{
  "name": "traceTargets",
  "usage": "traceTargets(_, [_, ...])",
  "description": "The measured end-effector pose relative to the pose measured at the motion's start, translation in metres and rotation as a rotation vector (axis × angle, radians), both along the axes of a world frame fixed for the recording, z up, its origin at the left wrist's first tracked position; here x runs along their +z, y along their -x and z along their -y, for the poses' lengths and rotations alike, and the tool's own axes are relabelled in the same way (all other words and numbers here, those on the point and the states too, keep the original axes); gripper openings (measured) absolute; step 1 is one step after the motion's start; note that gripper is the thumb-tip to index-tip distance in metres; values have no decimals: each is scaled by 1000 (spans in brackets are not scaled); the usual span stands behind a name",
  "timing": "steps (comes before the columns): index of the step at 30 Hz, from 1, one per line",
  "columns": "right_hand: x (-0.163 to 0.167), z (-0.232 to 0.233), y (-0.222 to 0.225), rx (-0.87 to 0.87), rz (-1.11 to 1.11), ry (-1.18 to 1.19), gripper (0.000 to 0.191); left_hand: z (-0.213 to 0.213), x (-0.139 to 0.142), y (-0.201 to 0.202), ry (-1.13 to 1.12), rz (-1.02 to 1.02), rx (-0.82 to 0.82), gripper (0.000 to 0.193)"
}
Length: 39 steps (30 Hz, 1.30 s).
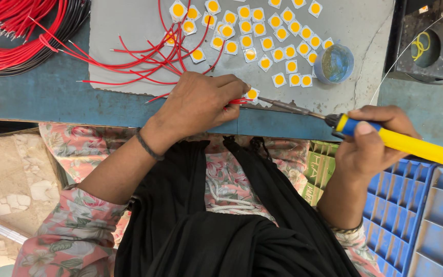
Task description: The person solders red insulated wires onto the contact pads of small LED chip modules one at a time using a soldering iron, dipping the wire tip in flux before each joint. After soldering a batch, the person uses blue-handled pliers to trim and adjust the finished wired LED chips.
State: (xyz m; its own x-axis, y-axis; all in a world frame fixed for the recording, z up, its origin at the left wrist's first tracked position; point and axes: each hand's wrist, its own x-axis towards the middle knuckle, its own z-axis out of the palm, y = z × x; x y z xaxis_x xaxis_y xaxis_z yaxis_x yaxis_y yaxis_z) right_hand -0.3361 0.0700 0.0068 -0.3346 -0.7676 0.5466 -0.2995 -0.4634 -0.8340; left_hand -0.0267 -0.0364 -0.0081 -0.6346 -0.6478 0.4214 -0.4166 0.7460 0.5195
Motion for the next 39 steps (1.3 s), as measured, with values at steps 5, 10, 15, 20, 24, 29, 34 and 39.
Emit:
traceTargets(5, [2, 2, -9, 73, -38, -93, 32, 0, 1, 1, -26, -14, 2, 21])
traceTargets(10, [6, 5, -16, 64, -56, -122, 33, 1, 1, 0, -30, -25, -6, 22])
traceTargets(15, [11, 7, -22, 64, -123, -138, 33, 1, 0, -1, -30, -45, -18, 23])
traceTargets(20, [29, 8, -30, 49, -232, -197, 34, 1, 0, -3, -21, -37, -23, 25])
traceTargets(24, [42, 6, -36, 101, -280, -227, 34, 1, 0, -3, -27, -18, -24, 25])
traceTargets(29, [44, 8, -39, 88, -288, -205, 35, 1, 0, -3, -8, -33, -20, 27])
traceTargets(34, [46, 10, -39, 84, -335, -229, 35, 1, -2, -3, -3, -25, -22, 26])
traceTargets(39, [54, 14, -39, 136, -358, -231, 36, 1, -1, -3, -6, -20, -27, 26])
